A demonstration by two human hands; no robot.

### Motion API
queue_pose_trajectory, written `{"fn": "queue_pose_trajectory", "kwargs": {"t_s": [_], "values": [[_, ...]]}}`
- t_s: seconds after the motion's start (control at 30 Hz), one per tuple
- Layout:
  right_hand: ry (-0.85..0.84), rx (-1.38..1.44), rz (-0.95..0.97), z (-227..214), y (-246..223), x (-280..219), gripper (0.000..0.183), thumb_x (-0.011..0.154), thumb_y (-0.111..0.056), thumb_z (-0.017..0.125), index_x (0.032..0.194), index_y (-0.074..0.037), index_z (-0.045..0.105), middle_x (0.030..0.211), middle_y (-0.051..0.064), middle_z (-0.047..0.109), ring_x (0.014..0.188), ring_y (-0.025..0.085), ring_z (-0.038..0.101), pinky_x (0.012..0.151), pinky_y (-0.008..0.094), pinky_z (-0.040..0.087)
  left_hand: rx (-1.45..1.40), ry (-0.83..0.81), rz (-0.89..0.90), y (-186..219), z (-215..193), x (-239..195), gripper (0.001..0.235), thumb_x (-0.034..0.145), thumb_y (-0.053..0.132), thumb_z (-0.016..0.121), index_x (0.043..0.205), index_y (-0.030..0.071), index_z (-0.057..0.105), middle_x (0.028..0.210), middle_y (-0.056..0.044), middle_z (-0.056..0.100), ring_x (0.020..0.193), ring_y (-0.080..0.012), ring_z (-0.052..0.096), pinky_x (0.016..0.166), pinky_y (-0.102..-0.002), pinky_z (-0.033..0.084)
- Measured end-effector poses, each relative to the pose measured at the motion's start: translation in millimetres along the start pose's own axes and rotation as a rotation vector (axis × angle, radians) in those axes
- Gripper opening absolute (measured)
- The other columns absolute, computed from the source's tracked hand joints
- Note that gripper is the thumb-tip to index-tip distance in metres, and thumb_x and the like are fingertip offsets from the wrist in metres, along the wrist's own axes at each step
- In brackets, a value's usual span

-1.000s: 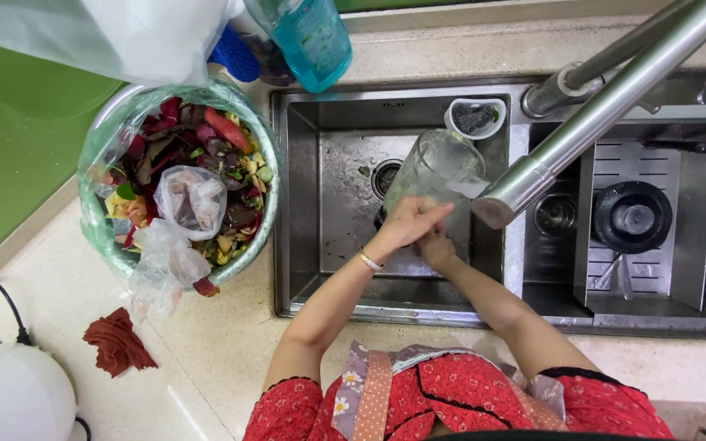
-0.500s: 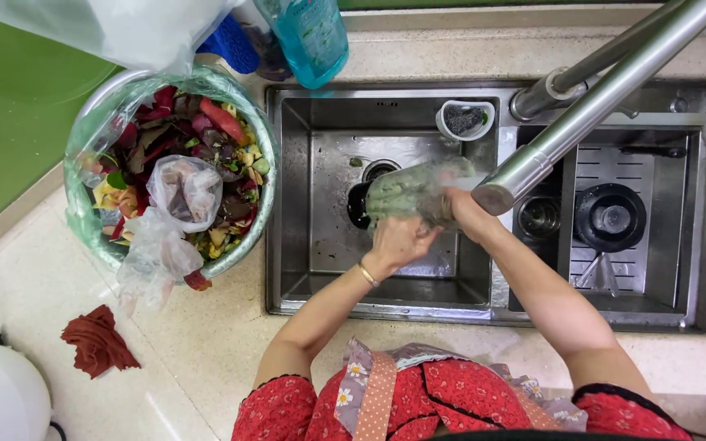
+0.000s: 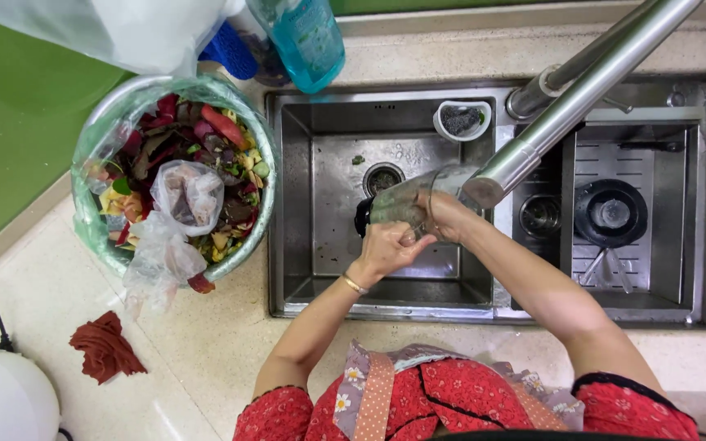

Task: The person is washing various blender parts and kitchenware in a sink and then reassembling or placing them near juicing equipment.

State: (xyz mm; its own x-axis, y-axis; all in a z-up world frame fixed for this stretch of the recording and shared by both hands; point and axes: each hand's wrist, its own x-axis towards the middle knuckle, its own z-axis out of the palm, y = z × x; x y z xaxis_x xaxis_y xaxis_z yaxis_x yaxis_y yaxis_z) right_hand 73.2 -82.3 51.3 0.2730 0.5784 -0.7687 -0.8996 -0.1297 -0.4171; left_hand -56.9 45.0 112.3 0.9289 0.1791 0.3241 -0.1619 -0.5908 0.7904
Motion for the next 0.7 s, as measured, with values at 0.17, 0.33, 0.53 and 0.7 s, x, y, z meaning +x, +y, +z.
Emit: {"fn": "queue_pose_trajectory", "kwargs": {"t_s": [0.17, 0.33, 0.53, 0.7], "values": [[-0.171, -0.899, -0.239, 8.9, -51.7, -93.7, 0.043, 0.088, -0.009, 0.061, 0.131, -0.004, 0.065, 0.118, 0.010, 0.071, 0.108, 0.022, 0.065, 0.096, 0.040, 0.052, -0.078, -0.017, -0.159, -9.1, -31.9, -8.0, 0.056, 0.079, 0.038, 0.090, 0.058, 0.007, 0.049, 0.054, -0.009, 0.053, 0.044, -0.0234, 0.049, 0.045, -0.036, 0.043], [-0.152, -1.441, -1.084, 53.3, -106.4, -121.3, 0.057, 0.074, -0.004, 0.068, 0.131, -0.013, 0.066, 0.125, 0.014, 0.070, 0.120, 0.031, 0.063, 0.106, 0.041, 0.047, -0.081, -0.093, -0.163, -10.7, -48.8, 4.7, 0.062, 0.076, 0.037, 0.092, 0.053, 0.007, 0.044, 0.048, -0.009, 0.044, 0.043, -0.0244, 0.041, 0.044, -0.036, 0.039], [0.259, -1.698, -0.779, 42.8, -78.7, -46.7, 0.056, 0.077, -0.018, 0.078, 0.131, -0.012, 0.063, 0.116, 0.021, 0.070, 0.104, 0.041, 0.067, 0.092, 0.050, 0.054, -0.002, -0.021, -0.115, 2.2, -44.1, 12.4, 0.058, 0.078, 0.038, 0.091, 0.057, 0.007, 0.047, 0.052, -0.008, 0.049, 0.044, -0.0252, 0.043, 0.045, -0.035, 0.041], [0.402, -1.260, -0.376, -22.8, -30.9, -24.0, 0.064, 0.079, -0.032, 0.079, 0.129, 0.001, 0.056, 0.115, 0.028, 0.067, 0.104, 0.039, 0.069, 0.089, 0.050, 0.055, 0.085, 0.082, -0.128, 1.2, -34.0, 2.6, 0.054, 0.079, 0.042, 0.089, 0.058, 0.009, 0.052, 0.055, -0.008, 0.057, 0.048, -0.0252, 0.057, 0.047, -0.036, 0.046]]}}
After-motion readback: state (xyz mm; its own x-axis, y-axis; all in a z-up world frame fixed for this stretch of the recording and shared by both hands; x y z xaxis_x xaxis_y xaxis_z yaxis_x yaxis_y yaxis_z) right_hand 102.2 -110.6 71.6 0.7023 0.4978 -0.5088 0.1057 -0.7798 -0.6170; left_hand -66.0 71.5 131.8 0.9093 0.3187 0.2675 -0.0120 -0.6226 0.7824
